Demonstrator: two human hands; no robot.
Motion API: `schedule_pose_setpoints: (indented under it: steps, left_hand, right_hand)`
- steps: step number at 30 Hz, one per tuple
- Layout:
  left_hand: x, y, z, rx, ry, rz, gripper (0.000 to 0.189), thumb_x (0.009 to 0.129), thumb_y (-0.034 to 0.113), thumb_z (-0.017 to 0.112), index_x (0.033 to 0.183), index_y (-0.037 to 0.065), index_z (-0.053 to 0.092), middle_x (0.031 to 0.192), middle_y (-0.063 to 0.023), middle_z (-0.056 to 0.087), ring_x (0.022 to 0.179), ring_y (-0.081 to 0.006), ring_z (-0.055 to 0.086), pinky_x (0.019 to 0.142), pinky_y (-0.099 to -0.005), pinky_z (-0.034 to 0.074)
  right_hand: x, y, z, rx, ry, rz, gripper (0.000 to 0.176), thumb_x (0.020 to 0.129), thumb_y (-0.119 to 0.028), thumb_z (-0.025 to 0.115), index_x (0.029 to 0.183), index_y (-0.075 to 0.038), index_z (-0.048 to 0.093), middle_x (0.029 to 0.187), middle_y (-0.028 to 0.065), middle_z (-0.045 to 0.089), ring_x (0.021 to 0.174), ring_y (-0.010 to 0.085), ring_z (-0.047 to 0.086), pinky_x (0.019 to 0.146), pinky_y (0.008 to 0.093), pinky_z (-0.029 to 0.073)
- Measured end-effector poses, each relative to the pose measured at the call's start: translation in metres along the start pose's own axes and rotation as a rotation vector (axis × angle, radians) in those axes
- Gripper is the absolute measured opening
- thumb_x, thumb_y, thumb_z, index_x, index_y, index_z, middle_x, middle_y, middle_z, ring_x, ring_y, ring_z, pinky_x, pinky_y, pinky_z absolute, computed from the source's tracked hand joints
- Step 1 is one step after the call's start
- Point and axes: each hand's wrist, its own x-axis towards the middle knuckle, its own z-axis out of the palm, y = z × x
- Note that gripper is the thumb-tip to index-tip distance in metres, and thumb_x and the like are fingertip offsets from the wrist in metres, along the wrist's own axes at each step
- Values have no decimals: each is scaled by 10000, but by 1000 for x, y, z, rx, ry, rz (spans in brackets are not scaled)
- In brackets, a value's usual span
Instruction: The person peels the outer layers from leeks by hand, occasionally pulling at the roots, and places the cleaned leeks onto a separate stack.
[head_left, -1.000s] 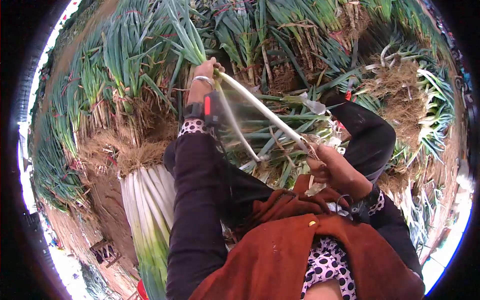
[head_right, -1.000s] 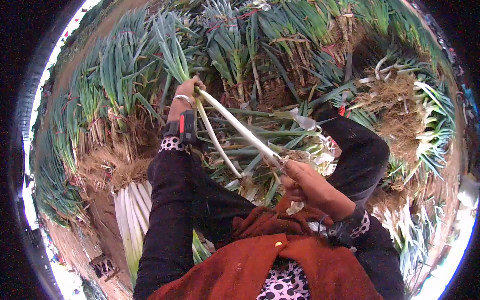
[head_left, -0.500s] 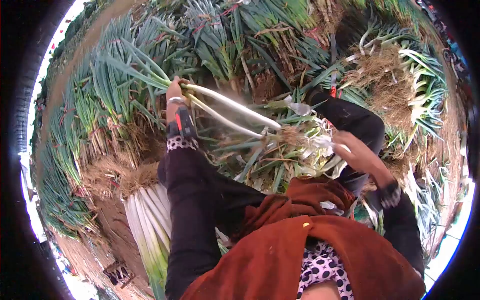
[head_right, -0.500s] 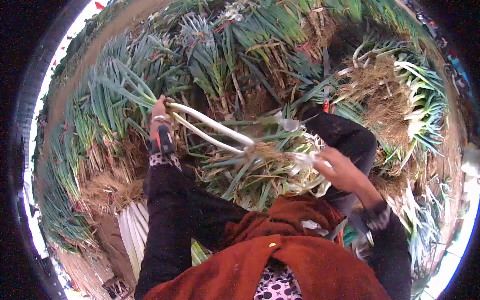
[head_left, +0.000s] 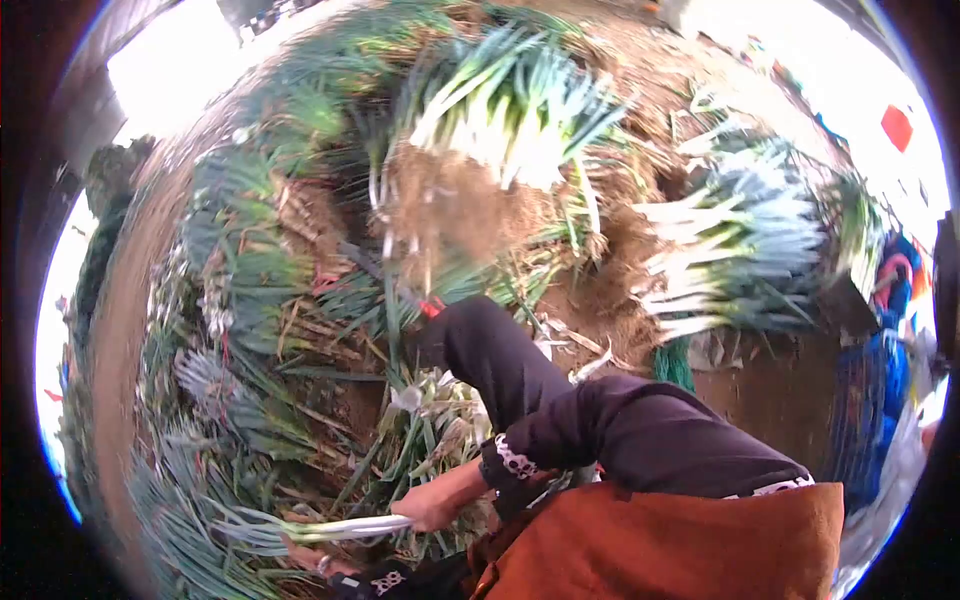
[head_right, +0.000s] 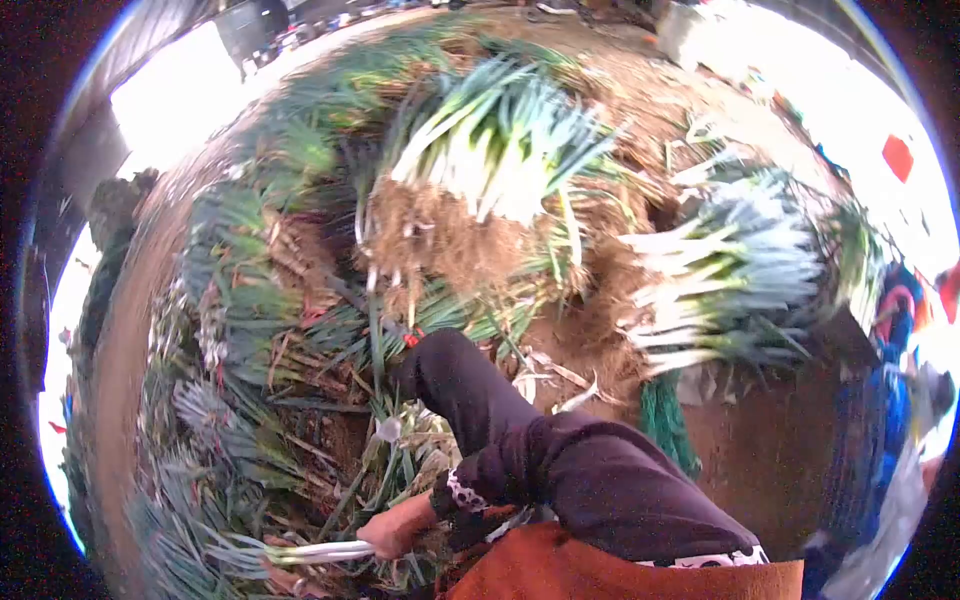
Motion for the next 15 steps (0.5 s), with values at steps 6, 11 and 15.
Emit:
schedule_pose_setpoints:
  steps: [6,11,15]
  left_hand:
    - [-20,-13,75,-33,26,53,533,861,399,447,1198,-13,424,932,-113,579,695,-163,547,610,-252,449]
    - [-83,21,303,-49,-461,23,600,863,486,456,1228,13,418,953,-96,576,632,-128,502,534,-241,423]
    - [-252,9,519,94,-1105,141,573,879,465,440,1327,124,332,1236,-138,494,789,-145,553,658,-301,487]
  right_hand:
    - [-84,27,-7,114,134,-163,293,855,-202,491,1048,-10,383,741,231,529,737,398,541,631,467,400]
    - [-161,61,-23,147,337,-116,214,826,-134,497,986,-8,432,790,197,534,768,352,537,652,429,406]
    - [-224,62,-43,285,977,-355,246,888,-123,466,1103,-9,433,904,169,534,851,296,554,759,371,441]
